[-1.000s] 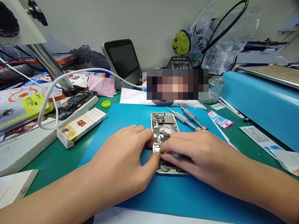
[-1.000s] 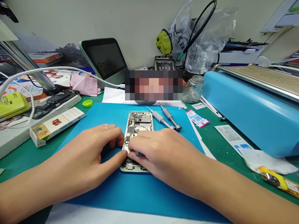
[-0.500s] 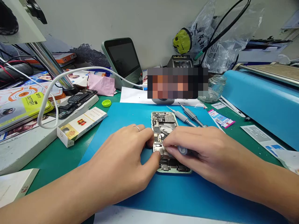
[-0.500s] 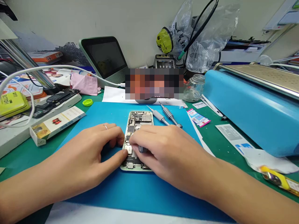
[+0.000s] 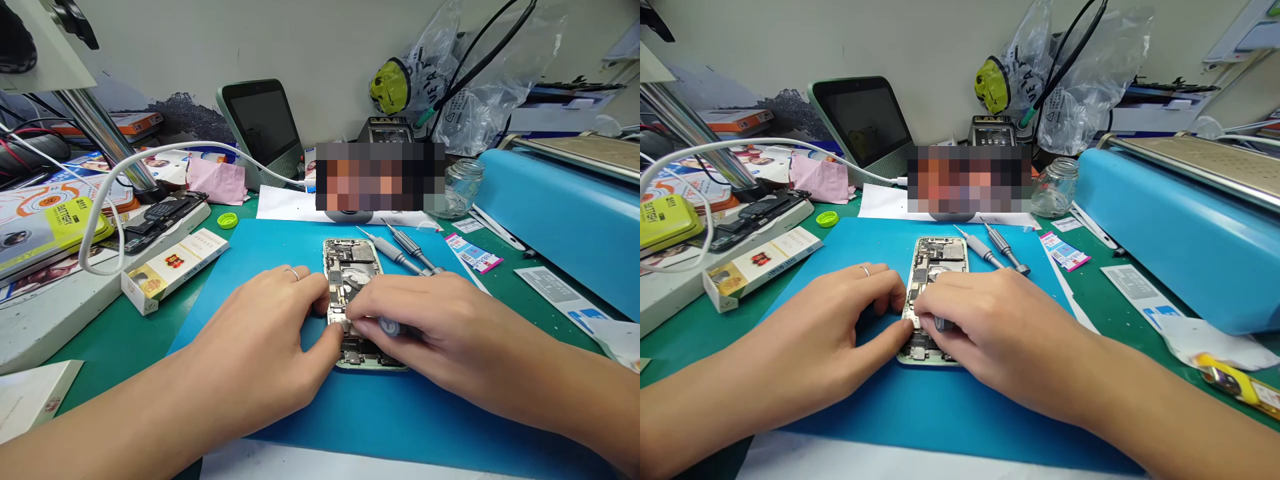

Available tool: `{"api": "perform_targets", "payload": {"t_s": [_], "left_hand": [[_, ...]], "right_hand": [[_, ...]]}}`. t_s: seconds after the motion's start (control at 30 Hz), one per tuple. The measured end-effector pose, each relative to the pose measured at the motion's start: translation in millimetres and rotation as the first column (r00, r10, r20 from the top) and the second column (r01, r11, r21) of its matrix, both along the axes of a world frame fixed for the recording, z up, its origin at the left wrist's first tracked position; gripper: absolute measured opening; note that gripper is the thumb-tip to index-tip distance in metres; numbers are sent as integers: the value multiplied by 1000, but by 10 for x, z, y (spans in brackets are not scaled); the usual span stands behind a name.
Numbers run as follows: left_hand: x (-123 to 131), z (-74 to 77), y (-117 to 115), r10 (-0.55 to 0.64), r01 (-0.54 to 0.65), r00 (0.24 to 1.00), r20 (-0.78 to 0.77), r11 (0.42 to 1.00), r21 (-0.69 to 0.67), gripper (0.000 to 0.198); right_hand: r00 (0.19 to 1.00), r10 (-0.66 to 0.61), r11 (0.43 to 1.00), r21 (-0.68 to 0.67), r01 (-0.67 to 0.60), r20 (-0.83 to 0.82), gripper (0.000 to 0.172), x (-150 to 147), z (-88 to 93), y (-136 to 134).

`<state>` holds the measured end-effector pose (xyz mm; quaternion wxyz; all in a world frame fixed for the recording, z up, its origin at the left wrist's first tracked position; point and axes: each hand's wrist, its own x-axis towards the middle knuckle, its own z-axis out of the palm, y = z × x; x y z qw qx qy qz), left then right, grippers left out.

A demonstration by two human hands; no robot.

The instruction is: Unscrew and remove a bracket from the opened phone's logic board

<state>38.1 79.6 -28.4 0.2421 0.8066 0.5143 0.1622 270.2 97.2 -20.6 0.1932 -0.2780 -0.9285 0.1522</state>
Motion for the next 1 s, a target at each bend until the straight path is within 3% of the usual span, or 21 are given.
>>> {"api": "perform_targets", "payload": {"t_s": [1.0], "left_hand": [[-12, 14, -23, -17, 17, 1000, 6, 1000, 16, 17]], "right_hand": [[1000, 4, 999, -54, -3, 25, 14, -39, -63, 20]]}}
